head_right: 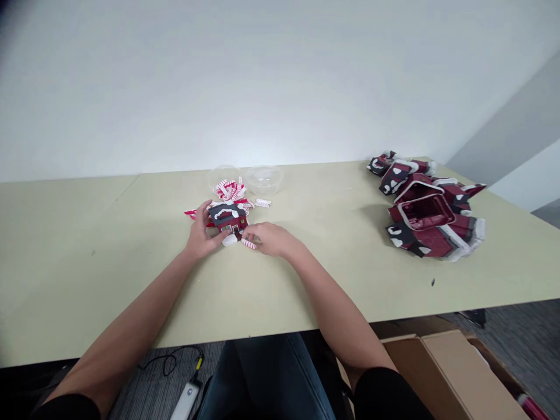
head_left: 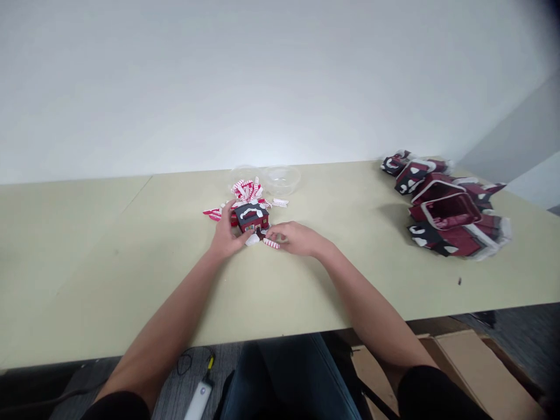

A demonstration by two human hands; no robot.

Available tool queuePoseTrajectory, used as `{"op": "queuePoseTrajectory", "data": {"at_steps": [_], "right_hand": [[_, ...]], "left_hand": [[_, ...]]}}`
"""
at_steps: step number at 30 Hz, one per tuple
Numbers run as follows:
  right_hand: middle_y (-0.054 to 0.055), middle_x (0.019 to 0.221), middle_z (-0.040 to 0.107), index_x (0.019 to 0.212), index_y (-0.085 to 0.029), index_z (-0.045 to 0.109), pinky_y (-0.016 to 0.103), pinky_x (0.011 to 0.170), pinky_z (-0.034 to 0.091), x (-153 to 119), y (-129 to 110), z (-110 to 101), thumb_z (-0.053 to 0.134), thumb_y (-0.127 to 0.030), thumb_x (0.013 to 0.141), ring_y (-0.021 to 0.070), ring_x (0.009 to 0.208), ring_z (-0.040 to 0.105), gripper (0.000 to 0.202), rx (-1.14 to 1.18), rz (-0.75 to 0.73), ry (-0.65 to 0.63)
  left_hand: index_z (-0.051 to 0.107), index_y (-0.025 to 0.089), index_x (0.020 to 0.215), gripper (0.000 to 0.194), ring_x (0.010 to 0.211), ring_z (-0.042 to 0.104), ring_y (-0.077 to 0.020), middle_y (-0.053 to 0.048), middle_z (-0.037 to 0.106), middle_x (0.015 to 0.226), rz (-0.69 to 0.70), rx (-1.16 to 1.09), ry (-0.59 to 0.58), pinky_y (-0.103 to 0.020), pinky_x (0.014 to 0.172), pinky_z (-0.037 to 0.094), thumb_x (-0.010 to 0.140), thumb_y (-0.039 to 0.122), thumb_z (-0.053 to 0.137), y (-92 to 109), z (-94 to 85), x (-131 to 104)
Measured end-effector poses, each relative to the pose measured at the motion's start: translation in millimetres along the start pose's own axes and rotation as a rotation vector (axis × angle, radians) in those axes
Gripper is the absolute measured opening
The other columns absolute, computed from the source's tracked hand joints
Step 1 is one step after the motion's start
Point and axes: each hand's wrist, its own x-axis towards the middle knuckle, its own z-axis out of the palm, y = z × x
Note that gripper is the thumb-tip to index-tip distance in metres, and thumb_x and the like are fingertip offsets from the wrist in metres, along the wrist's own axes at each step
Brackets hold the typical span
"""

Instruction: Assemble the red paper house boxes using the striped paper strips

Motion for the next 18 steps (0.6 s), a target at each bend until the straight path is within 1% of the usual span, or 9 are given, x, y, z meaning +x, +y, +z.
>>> {"op": "queuePoseTrajectory", "data": {"at_steps": [2,3,6,7,9,12,15,17,18], "right_hand": [[0.002,0.107,0.071,0.105,-0.022,0.068,0.024,0.069,0.038,-1.0,0.0,-2.3,0.058,-0.003,0.081,0.0162,0.093,0.062,0.032,-0.106,0.066,0.021],[0.003,0.108,0.07,0.103,-0.021,0.068,0.024,0.068,0.037,-1.4,-1.3,-2.9,0.059,-0.005,0.083,0.0171,0.095,0.062,0.028,-0.157,0.092,0.036],[0.005,0.105,0.07,0.1,-0.021,0.068,0.025,0.065,0.034,-1.2,-6.1,-1.9,0.065,-0.022,0.088,0.0176,0.092,0.062,0.013,-0.233,0.122,0.054],[0.004,0.102,0.07,0.098,-0.021,0.069,0.025,0.064,0.033,-0.7,-7.1,-0.8,0.066,-0.025,0.088,0.017,0.089,0.061,0.011,-0.243,0.115,0.037],[0.004,0.098,0.069,0.092,-0.021,0.07,0.025,0.063,0.031,0.5,-7.3,1.5,0.066,-0.026,0.09,0.0157,0.086,0.06,0.007,-0.261,0.084,-0.004],[0.005,0.097,0.067,0.088,-0.019,0.069,0.024,0.064,0.032,2.0,-4.6,3.3,0.062,-0.026,0.094,0.0146,0.084,0.059,0.011,-0.256,0.01,-0.008],[0.006,0.102,0.067,0.098,-0.018,0.068,0.024,0.07,0.038,3.0,-1.3,3.4,0.058,-0.022,0.096,0.014,0.087,0.06,0.011,-0.17,-0.128,0.082],[0.006,0.107,0.067,0.107,-0.019,0.067,0.024,0.075,0.041,4.4,0.8,4.8,0.056,-0.023,0.098,0.0142,0.092,0.061,0.014,-0.114,-0.216,0.207],[0.006,0.108,0.067,0.11,-0.019,0.066,0.024,0.076,0.042,5.5,1.9,6.4,0.055,-0.025,0.099,0.0143,0.093,0.062,0.017,-0.111,-0.236,0.277]], "left_hand": [[0.035,0.027,0.145,0.093,0.114,0.064,-0.0252,-0.013,0.059,0.128,-0.001,-0.003,0.011,-0.045,0.104,0.055,0.067,0.041,0.084,-0.8,0.3,0.0],[0.035,0.028,0.145,0.093,0.113,0.064,-0.025,-0.012,0.06,0.127,-0.007,0.002,0.014,-0.045,0.104,0.055,0.067,0.04,0.084,-0.6,0.3,-0.1],[0.036,0.028,0.144,0.092,0.107,0.066,-0.0238,-0.012,0.061,0.125,-0.024,0.017,0.017,-0.044,0.101,0.056,0.067,0.04,0.084,2.2,0.2,-0.7],[0.037,0.028,0.144,0.092,0.106,0.066,-0.0235,-0.012,0.06,0.126,-0.027,0.019,0.019,-0.043,0.1,0.056,0.067,0.04,0.085,3.6,0.2,-0.9],[0.038,0.027,0.143,0.09,0.106,0.066,-0.023,-0.012,0.06,0.127,-0.028,0.006,0.021,-0.041,0.098,0.057,0.067,0.04,0.084,6.3,0.4,-1.2],[0.038,0.026,0.143,0.088,0.108,0.066,-0.0221,-0.012,0.061,0.126,-0.008,-0.047,0.006,-0.037,0.096,0.057,0.069,0.04,0.084,8.6,1.1,-1.2],[0.037,0.026,0.144,0.088,0.11,0.066,-0.0217,-0.012,0.061,0.128,0.009,-0.079,-0.005,-0.035,0.097,0.057,0.069,0.038,0.084,8.9,1.6,-1.1],[0.037,0.027,0.144,0.089,0.112,0.065,-0.0219,-0.012,0.06,0.131,0.009,-0.08,-0.023,-0.036,0.099,0.056,0.069,0.038,0.084,9.4,1.5,-1.4],[0.038,0.027,0.144,0.089,0.113,0.065,-0.0224,-0.013,0.059,0.132,0.012,-0.08,-0.038,-0.036,0.101,0.055,0.069,0.038,0.084,10.0,1.2,-1.7]]}}
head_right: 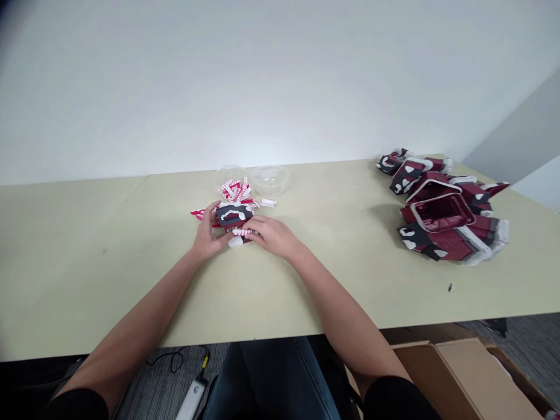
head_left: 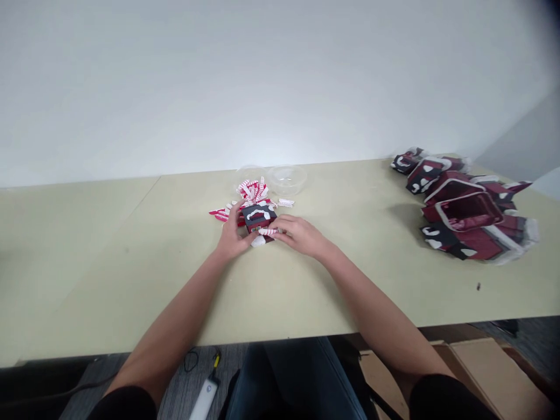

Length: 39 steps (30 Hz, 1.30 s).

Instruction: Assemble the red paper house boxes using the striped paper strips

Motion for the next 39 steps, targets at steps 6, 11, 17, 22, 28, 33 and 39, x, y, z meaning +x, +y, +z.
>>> {"op": "queuePoseTrajectory", "data": {"at_steps": [6,11,17,22,28,33,39], "right_hand": [[0.004,0.096,0.071,0.105,-0.022,0.07,0.027,0.072,0.038,1.5,10.5,21.6,0.058,-0.027,0.098,0.0149,0.084,0.061,0.015,-0.375,-0.113,0.221],[0.0,0.093,0.072,0.094,-0.027,0.074,0.03,0.069,0.032,1.8,18.3,32.0,0.056,-0.018,0.098,0.0122,0.077,0.055,0.02,-0.641,-0.269,0.441],[0.001,0.096,0.071,0.1,-0.027,0.073,0.029,0.074,0.036,4.0,24.5,30.5,0.062,-0.014,0.093,0.0131,0.086,0.057,0.018,-0.641,-0.41,0.619],[0.005,0.091,0.072,0.109,-0.023,0.071,0.029,0.077,0.047,3.4,17.8,23.7,0.062,-0.02,0.094,0.0151,0.083,0.062,0.018,-0.467,-0.361,0.655],[0.008,0.095,0.072,0.112,-0.02,0.07,0.033,0.081,0.053,2.6,8.4,14.9,0.055,-0.025,0.099,0.017,0.087,0.065,0.02,-0.166,-0.286,0.562],[0.009,0.102,0.069,0.112,-0.023,0.072,0.038,0.088,0.053,1.8,10.7,14.5,0.057,-0.028,0.097,0.0197,0.095,0.063,0.022,-0.179,-0.191,0.498],[0.011,0.105,0.069,0.116,-0.022,0.07,0.039,0.089,0.054,2.7,13.2,18.3,0.052,-0.03,0.1,0.0205,0.097,0.064,0.026,-0.118,-0.138,0.588]], "left_hand": [[0.044,0.023,0.14,0.085,0.123,0.059,-0.0271,-0.014,0.056,0.138,0.024,-0.004,-0.094,-0.042,0.109,0.049,0.068,0.042,0.085,10.1,-1.2,-1.5],[0.05,0.022,0.134,0.073,0.117,0.062,-0.0239,-0.012,0.06,0.132,0.005,-0.062,-0.085,-0.039,0.103,0.051,0.072,0.045,0.08,13.3,0.4,-0.1],[0.051,0.023,0.135,0.081,0.099,0.064,-0.0191,-0.011,0.062,0.131,-0.114,-0.057,-0.062,-0.029,0.082,0.049,0.065,0.045,0.086,9.4,4.6,0.0],[0.049,0.025,0.135,0.08,0.084,0.062,-0.0124,-0.007,0.069,0.112,-0.161,-0.302,-0.032,-0.023,0.07,0.043,0.066,0.043,0.086,23.5,10.9,-2.1],[0.054,0.025,0.125,0.078,0.066,0.062,-0.0102,-0.002,0.072,0.09,-0.328,-0.495,0.002,-0.021,0.061,0.047,0.058,0.042,0.092,39.0,14.2,0.4],[0.057,0.023,0.117,0.078,0.061,0.062,-0.0094,0.001,0.07,0.079,-0.37,-0.517,0.054,-0.019,0.056,0.047,0.052,0.045,0.094,38.0,13.7,2.4],[0.058,0.023,0.117,0.077,0.063,0.064,-0.0099,0.002,0.07,0.079,-0.348,-0.517,0.06,-0.02,0.058,0.05,0.052,0.043,0.094,38.2,14.9,1.8]]}}
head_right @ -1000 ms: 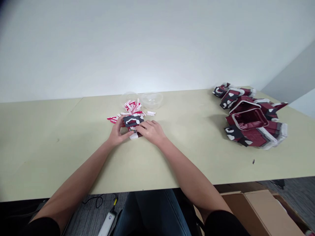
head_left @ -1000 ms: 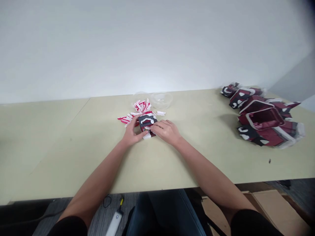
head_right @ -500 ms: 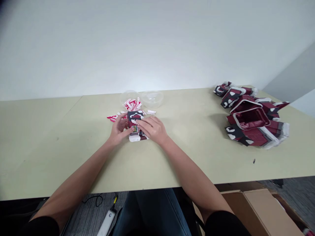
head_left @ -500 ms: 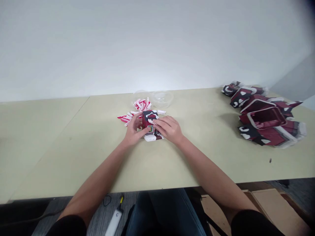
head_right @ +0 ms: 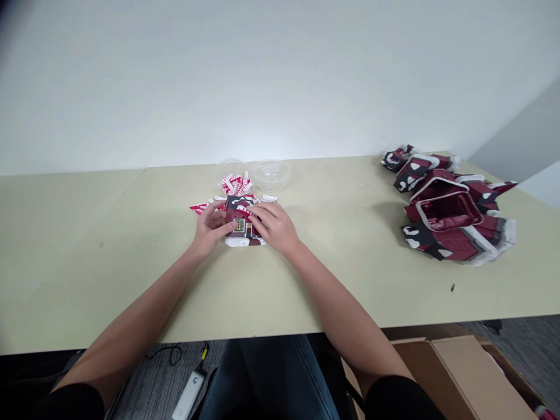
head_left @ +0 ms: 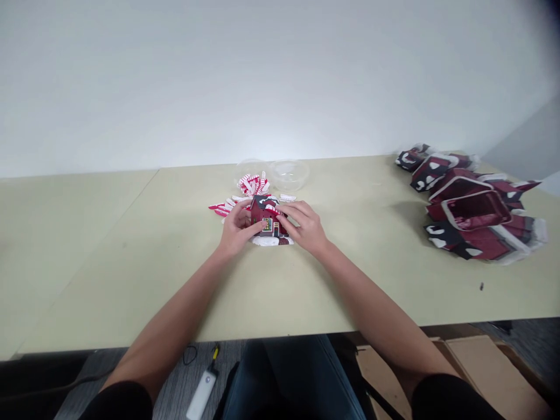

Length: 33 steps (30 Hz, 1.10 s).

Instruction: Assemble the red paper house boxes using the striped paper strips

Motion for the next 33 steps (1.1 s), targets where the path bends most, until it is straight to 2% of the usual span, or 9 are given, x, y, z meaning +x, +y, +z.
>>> {"op": "queuePoseTrajectory", "data": {"at_steps": [3,6,12,17,22,29,33], "right_hand": [[0.011,0.104,0.07,0.112,-0.02,0.07,0.038,0.088,0.055,1.0,-0.8,-0.3,0.05,-0.027,0.1,0.0195,0.097,0.065,0.024,0.019,-0.04,0.017],[0.01,0.099,0.071,0.107,-0.019,0.07,0.036,0.085,0.055,2.6,-1.5,-2.4,0.05,-0.025,0.1,0.0185,0.095,0.065,0.022,0.017,-0.109,-0.026],[0.011,0.099,0.07,0.105,-0.019,0.071,0.035,0.081,0.054,3.6,-0.7,-5.8,0.049,-0.024,0.1,0.0185,0.094,0.064,0.023,-0.066,-0.129,-0.079],[0.009,0.097,0.07,0.103,-0.022,0.072,0.033,0.081,0.05,1.6,2.2,-6.4,0.053,-0.022,0.099,0.0173,0.092,0.063,0.019,-0.119,-0.194,-0.041],[0.007,0.1,0.07,0.104,-0.027,0.072,0.035,0.083,0.045,0.2,4.0,-8.3,0.053,-0.024,0.099,0.0172,0.096,0.062,0.02,-0.171,-0.17,-0.132],[0.005,0.098,0.071,0.098,-0.026,0.073,0.035,0.08,0.041,0.3,0.2,-6.3,0.051,-0.023,0.101,0.0156,0.09,0.061,0.023,-0.251,-0.21,-0.076],[0.006,0.097,0.069,0.1,-0.028,0.073,0.036,0.083,0.04,0.3,0.6,-6.0,0.051,-0.025,0.101,0.0154,0.088,0.059,0.022,-0.19,-0.142,-0.113]], "left_hand": [[0.059,0.023,0.116,0.078,0.063,0.064,-0.0102,0.002,0.07,0.077,-0.02,-0.004,0.018,-0.019,0.057,0.05,0.051,0.044,0.095,2.3,1.7,-0.5],[0.059,0.022,0.117,0.079,0.062,0.064,-0.0103,0.001,0.07,0.077,-0.033,0.002,0.031,-0.019,0.056,0.049,0.05,0.044,0.095,3.9,2.3,-0.5],[0.058,0.023,0.118,0.078,0.061,0.063,-0.0097,0.001,0.071,0.08,0.005,0.013,0.002,-0.019,0.055,0.05,0.052,0.043,0.094,1.3,0.1,-0.5],[0.058,0.024,0.118,0.076,0.06,0.061,-0.008,0.001,0.07,0.079,0.029,0.043,-0.006,-0.017,0.053,0.046,0.054,0.043,0.094,0.6,-1.1,-1.2],[0.058,0.024,0.118,0.076,0.06,0.06,-0.008,0.001,0.069,0.079,0.038,0.053,-0.006,-0.017,0.053,0.045,0.054,0.043,0.093,0.8,-0.4,-1.8],[0.058,0.024,0.116,0.073,0.053,0.051,-0.0037,0.006,0.06,0.069,0.067,0.067,-0.013,-0.015,0.049,0.039,0.056,0.042,0.093,1.2,0.9,-2.8],[0.058,0.024,0.114,0.071,0.053,0.049,-0.0036,0.006,0.058,0.067,0.061,0.077,-0.013,-0.015,0.049,0.038,0.056,0.044,0.093,1.6,0.1,-3.7]]}}
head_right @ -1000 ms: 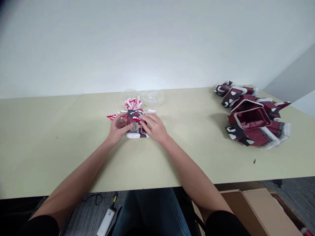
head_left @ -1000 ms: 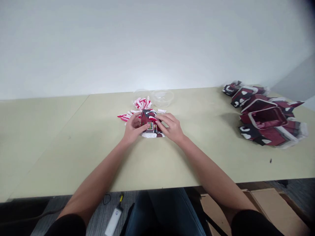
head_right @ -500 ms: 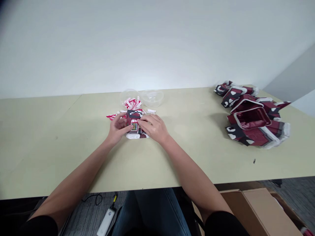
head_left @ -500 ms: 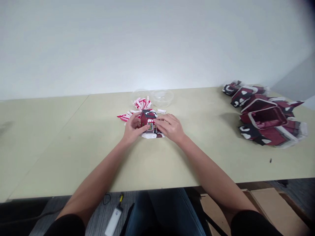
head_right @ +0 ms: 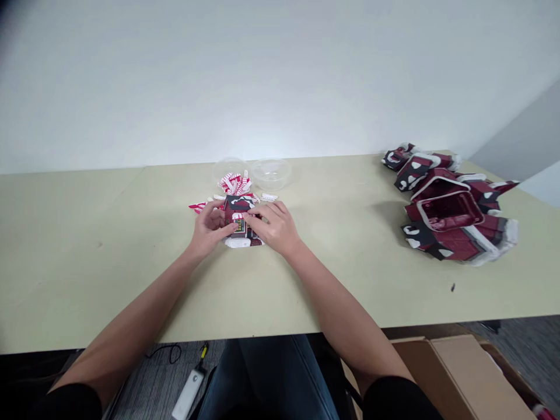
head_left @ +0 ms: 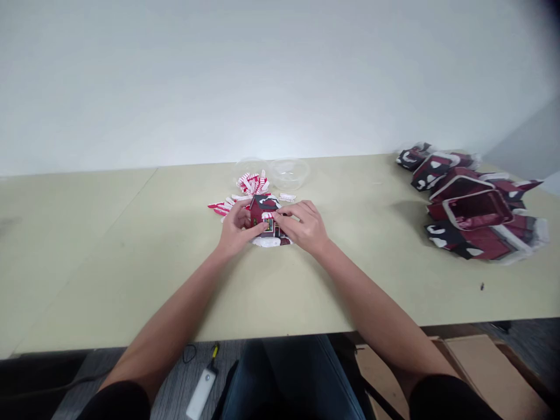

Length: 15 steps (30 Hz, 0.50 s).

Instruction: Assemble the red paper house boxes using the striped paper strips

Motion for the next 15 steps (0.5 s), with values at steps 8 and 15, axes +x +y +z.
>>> {"op": "queuePoseTrajectory", "data": {"at_steps": [8,15], "right_hand": [[0.003,0.087,0.065,0.093,-0.027,0.073,0.035,0.082,0.036,2.6,-5.8,2.7,0.055,-0.026,0.1,0.0128,0.078,0.055,0.019,0.024,-0.009,-0.015],[0.005,0.094,0.069,0.104,-0.027,0.072,0.038,0.088,0.041,6.5,-14.0,-4.1,0.058,-0.039,0.097,0.0175,0.088,0.062,0.02,0.099,0.047,0.007]], "left_hand": [[0.055,0.024,0.11,0.07,0.06,0.058,-0.0074,0.003,0.066,0.075,0.031,-0.003,-0.002,-0.016,0.054,0.044,0.055,0.045,0.093,-0.4,-0.8,0.4],[0.056,0.023,0.107,0.068,0.059,0.059,-0.0073,0.001,0.07,0.078,0.015,-0.004,0.009,-0.017,0.055,0.047,0.056,0.049,0.091,-1.8,-1.1,2.6]]}}
